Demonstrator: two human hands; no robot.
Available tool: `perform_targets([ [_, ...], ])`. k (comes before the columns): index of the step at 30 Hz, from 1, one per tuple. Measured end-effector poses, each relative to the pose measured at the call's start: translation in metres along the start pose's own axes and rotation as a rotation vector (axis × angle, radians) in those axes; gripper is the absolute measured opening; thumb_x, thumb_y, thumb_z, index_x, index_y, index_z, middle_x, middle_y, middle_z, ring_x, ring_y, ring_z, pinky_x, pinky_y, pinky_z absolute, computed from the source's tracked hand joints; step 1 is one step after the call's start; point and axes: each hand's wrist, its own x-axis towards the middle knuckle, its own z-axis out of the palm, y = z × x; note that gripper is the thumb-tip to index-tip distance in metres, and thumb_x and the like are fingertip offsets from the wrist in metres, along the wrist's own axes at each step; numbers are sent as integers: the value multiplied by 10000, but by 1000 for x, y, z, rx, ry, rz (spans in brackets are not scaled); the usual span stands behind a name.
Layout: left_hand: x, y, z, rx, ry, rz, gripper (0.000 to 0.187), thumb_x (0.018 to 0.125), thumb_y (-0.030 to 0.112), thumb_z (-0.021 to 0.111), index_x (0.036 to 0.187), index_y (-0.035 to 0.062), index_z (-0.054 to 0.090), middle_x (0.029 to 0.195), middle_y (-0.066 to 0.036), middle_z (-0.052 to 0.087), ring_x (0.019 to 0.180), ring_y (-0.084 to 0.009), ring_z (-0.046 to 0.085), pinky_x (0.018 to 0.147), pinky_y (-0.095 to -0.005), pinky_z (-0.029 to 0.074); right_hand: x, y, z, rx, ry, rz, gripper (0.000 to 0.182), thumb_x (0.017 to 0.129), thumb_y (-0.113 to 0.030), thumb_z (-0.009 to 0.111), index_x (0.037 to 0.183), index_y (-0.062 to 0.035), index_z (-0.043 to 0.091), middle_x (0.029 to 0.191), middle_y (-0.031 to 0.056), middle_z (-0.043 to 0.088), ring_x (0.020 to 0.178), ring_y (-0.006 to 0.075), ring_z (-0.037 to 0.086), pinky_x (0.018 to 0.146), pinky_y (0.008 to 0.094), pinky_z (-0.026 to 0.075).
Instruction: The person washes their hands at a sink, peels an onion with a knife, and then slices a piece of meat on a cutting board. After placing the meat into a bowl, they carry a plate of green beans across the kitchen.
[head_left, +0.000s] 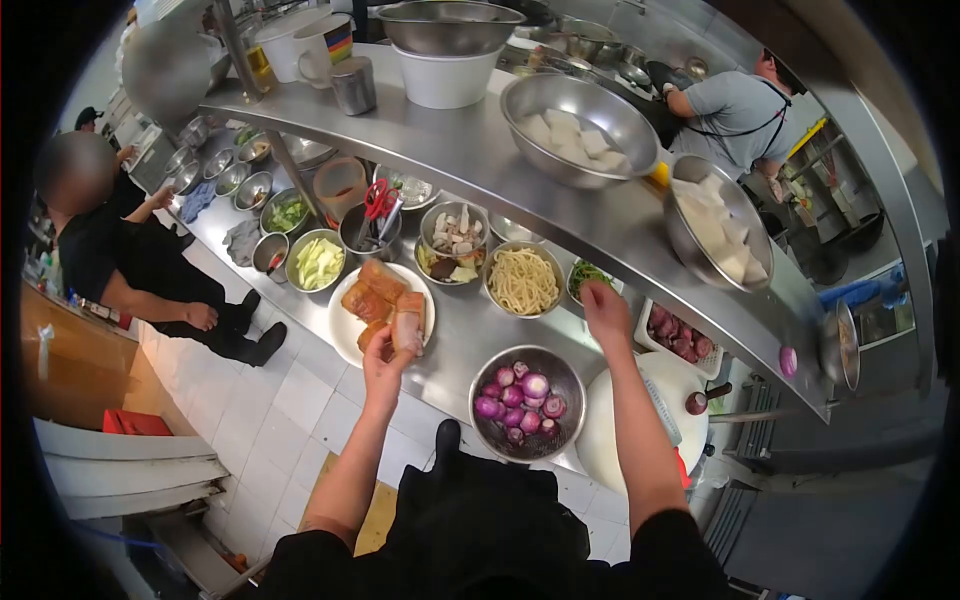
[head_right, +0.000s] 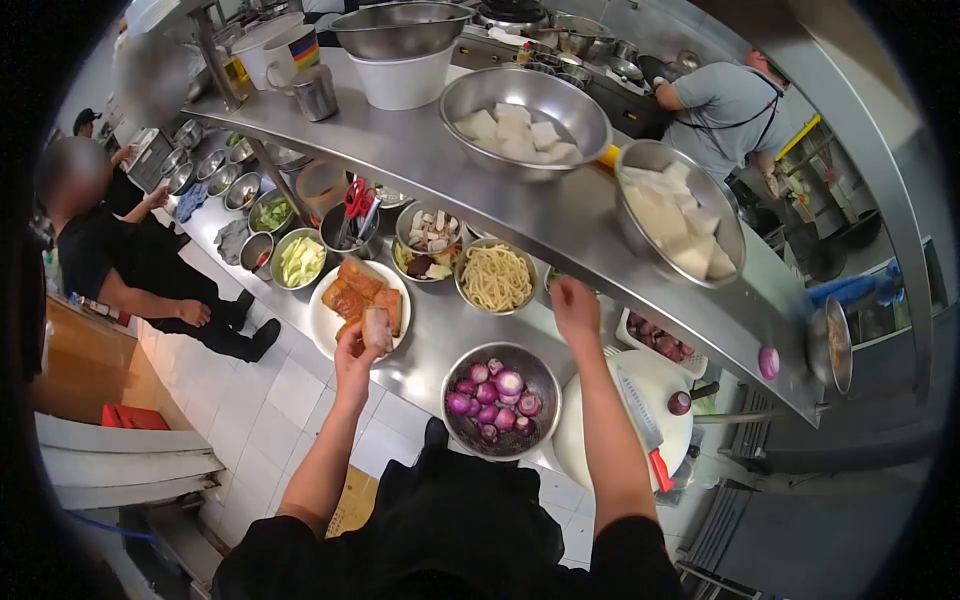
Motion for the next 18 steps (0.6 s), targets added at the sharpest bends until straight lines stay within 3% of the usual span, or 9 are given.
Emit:
perform_targets([
  [3, 15, 5, 0, -28, -58, 8, 503, 907, 26, 752, 1378, -8, 577, 1254, -100, 687, 1139, -181, 666, 1003, -320, 519, 98, -31, 69, -177, -126, 161, 234, 994, -250, 667, 1047, -29, 720, 977, 143, 750, 833, 278, 737, 802, 371, 568],
  [7, 14, 9, -18, -39, -10, -27, 509, 921, 25, 747, 1392, -5, 558, 1284, -116, 678, 1157, -200, 673, 1013, -335, 530, 150, -27, 126, -347, -153, 276, 212, 992, -229, 667, 1045, -25, 690, 967, 137, 734, 803, 264, 732, 760, 369, 575],
  [11, 21, 3, -59, 53, 33, -80, 491, 932, 22, 740, 1387, 0, 558, 1286, -126, 680, 1160, -203, 677, 1008, -332, 541, 162, -28, 142, -353, -125, 295, 195, 989, -208, 667, 1043, -21, 660, 957, 131, 718, 773, 250, 728, 719, 367, 583],
  [15, 39, 20, -56, -14, 33, -79, 496, 935, 43, 745, 1394, 8, 557, 1292, -135, 673, 1157, -204, 678, 1005, -358, 548, 161, -32, 122, -243, -65, 246, 183, 986, -187, 667, 1042, -17, 629, 947, 125, 702, 743, 236, 723, 677, 366, 591],
  [16, 46, 21, -50, -43, 7, -15, 521, 921, 62, 762, 1400, 18, 560, 1301, -107, 651, 1166, -204, 668, 987, -362, 554, 157, -40, 110, -179, -50, 222, 181, 986, -182, 667, 1041, -16, 622, 945, 124, 698, 736, 233, 722, 666, 365, 593],
  [17, 57, 7, -50, 95, -8, 195, 518, 910, 84, 773, 1384, 11, 577, 1286, -86, 631, 1163, -204, 657, 973, -357, 557, 152, -50, 101, -114, -37, 198, 179, 985, -177, 667, 1041, -15, 614, 943, 122, 694, 728, 229, 721, 656, 365, 595],
  [18, 60, 41, -38, 283, -25, 271, 499, 901, 94, 771, 1360, 0, 598, 1264, -88, 616, 1148, -214, 654, 971, -352, 552, 143, -63, 91, -25, -40, 174, 177, 984, -172, 667, 1040, -14, 607, 940, 121, 690, 721, 226, 720, 646, 364, 597],
])
